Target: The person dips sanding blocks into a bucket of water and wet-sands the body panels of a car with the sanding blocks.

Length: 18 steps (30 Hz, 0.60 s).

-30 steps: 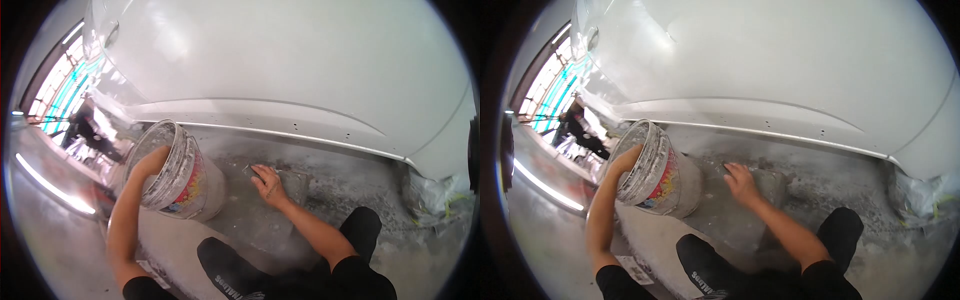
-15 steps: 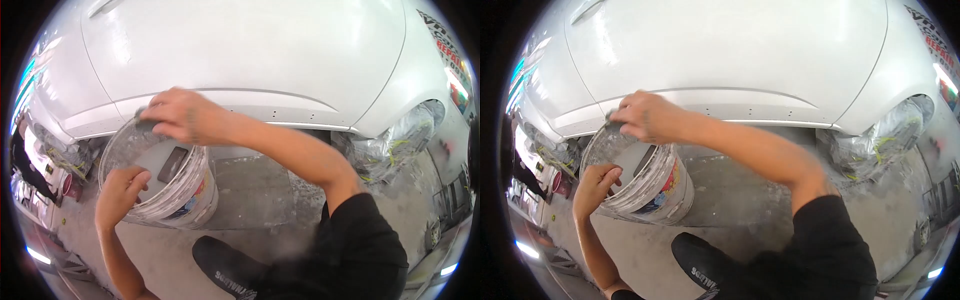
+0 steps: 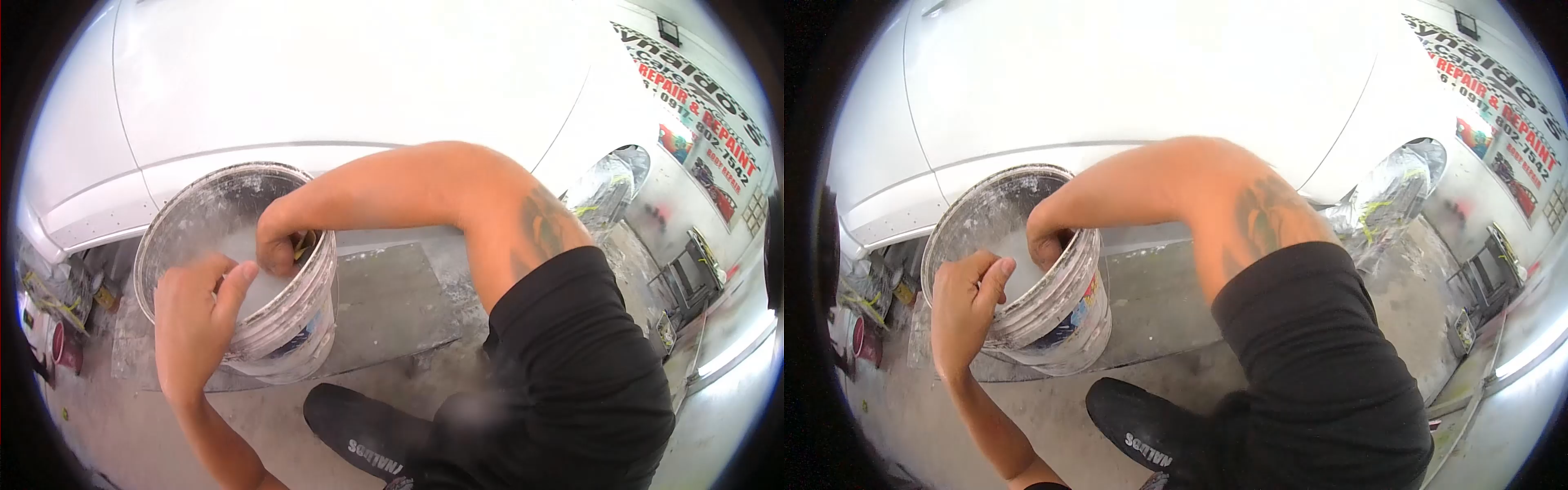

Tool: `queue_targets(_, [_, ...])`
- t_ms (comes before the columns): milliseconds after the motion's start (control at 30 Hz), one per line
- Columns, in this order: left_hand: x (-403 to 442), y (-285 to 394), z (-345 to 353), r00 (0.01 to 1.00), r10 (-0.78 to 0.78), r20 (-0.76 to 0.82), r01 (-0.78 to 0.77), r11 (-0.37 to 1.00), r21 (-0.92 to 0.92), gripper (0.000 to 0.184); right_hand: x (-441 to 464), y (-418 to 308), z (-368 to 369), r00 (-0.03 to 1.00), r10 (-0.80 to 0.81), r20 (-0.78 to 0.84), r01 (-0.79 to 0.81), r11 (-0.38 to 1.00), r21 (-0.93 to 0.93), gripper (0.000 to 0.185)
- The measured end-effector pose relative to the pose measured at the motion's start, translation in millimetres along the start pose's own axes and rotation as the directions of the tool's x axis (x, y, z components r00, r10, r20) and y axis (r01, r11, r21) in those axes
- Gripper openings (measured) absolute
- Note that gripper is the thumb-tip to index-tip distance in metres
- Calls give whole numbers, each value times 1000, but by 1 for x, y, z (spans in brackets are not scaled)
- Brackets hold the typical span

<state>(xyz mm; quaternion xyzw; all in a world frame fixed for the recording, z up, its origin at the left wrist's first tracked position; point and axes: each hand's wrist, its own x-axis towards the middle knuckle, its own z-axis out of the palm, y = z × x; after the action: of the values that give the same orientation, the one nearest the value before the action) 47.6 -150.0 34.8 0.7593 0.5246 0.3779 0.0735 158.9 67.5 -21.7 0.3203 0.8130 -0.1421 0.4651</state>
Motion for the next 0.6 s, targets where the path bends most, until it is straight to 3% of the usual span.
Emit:
queue_targets(100, [-4,-2,-1,998,54,-27,-54,998,-12,31,-38,-14,-1,998,58,11,-58,940,336,46])
queue_targets(167, [-6,-4,0,993,113,-17,-113,993,26,26,-41,-4,-4,997,-31,-77,58,920,388,46])
queue_targets(300, [-10,-30,-1,992,121,29,-123,991,48,14,-39,21,5,916,-194,-353,304,907,291,44])
queue_targets(333, [-9,-43,-5,996,43,77,-50,995,88,13,-39,34,17,884,-199,-423,338,898,283,44])
queue_targets(400, [-4,-63,-7,994,36,106,-53,985,162,26,-43,62,39,826,-185,-533,376,885,276,44])
queue_targets(433, [0,-87,-13,993,-17,116,4,993,118,28,-44,70,45,812,-180,-556,383,882,274,43])
queue_targets(500, [-9,-21,4,999,51,-14,-49,993,105,41,-40,77,36,782,-201,-590,399,889,226,43])
queue_targets(567, [-8,-68,-21,980,-132,150,112,985,135,29,-37,73,21,752,-238,-615,424,889,175,43])
queue_targets(600, [-10,-64,-23,978,-144,153,123,983,137,28,-36,72,14,739,-248,-627,435,886,162,43])
